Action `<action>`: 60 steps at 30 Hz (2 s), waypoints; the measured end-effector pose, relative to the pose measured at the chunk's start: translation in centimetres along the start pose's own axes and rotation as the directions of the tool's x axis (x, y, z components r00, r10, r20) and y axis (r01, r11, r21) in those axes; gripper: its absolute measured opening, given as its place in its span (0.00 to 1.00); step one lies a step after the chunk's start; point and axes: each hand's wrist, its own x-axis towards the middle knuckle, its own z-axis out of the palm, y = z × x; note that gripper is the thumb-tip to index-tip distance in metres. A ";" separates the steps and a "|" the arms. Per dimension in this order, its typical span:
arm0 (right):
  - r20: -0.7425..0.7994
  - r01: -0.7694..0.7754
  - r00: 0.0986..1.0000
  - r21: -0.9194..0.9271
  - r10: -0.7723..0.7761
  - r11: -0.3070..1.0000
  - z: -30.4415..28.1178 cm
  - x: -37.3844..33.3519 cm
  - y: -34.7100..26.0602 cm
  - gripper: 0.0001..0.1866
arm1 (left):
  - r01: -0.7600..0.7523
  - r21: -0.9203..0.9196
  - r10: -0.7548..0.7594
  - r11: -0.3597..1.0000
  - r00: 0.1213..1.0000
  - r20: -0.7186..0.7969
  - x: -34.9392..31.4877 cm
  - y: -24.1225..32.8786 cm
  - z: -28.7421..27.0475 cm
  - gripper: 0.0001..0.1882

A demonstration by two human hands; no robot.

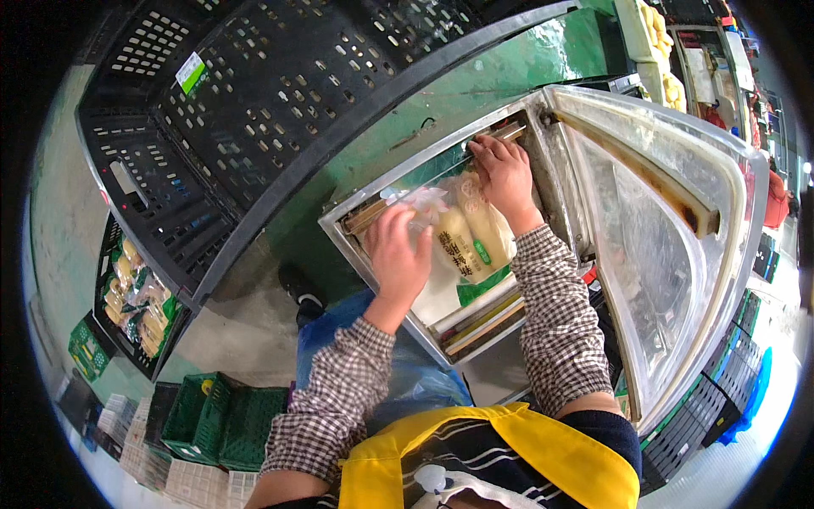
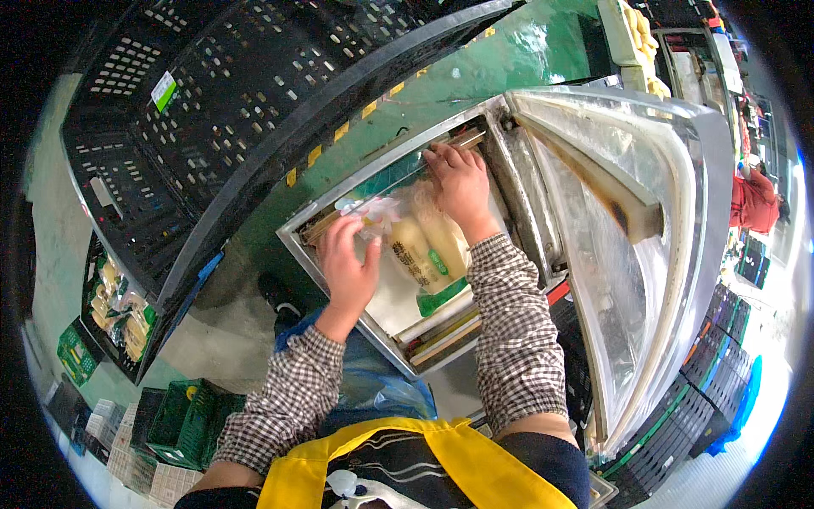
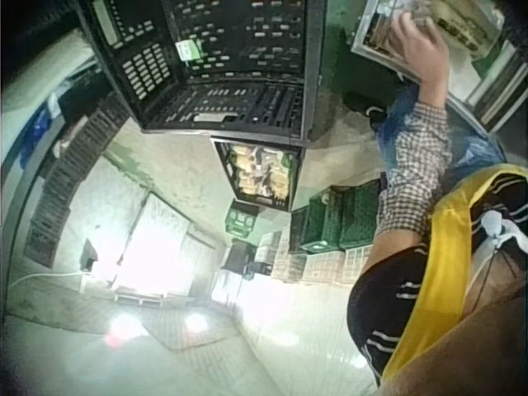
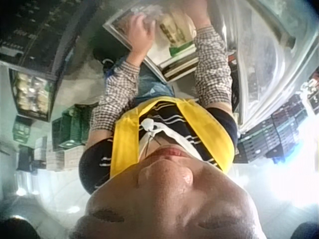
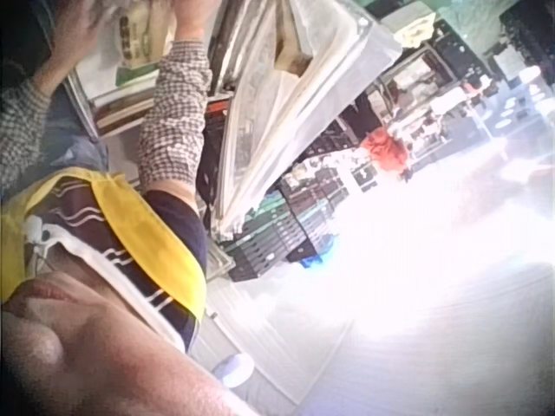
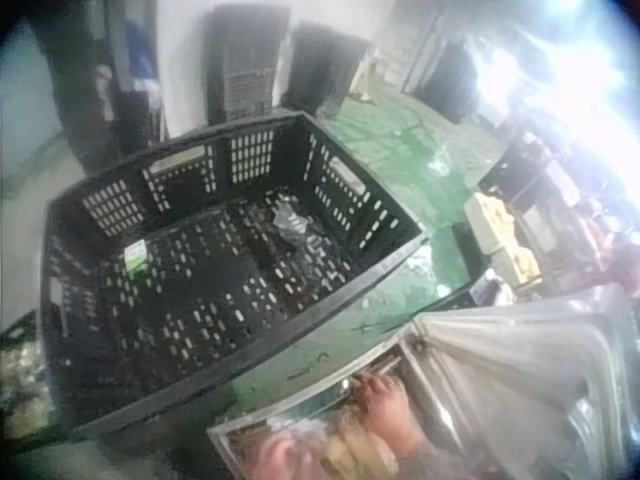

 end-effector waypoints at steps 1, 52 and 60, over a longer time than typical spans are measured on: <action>0.013 0.017 1.000 -0.071 -0.017 0.997 -0.1 0.0 0.0 0.17 | -0.187 0.203 0.166 0.961 0.980 0.112 1.1 0.4 -0.2 0.20; 0.175 -0.197 0.959 -0.162 0.225 0.967 2.2 -13.6 -24.6 0.26 | -0.589 0.139 0.431 0.796 0.713 0.553 -2.7 -4.2 -22.3 0.16; 0.147 -0.193 0.966 -0.137 0.213 0.972 2.7 -13.4 -25.3 0.30 | -0.658 0.061 0.475 0.750 0.601 0.643 -2.8 -2.2 -16.8 0.16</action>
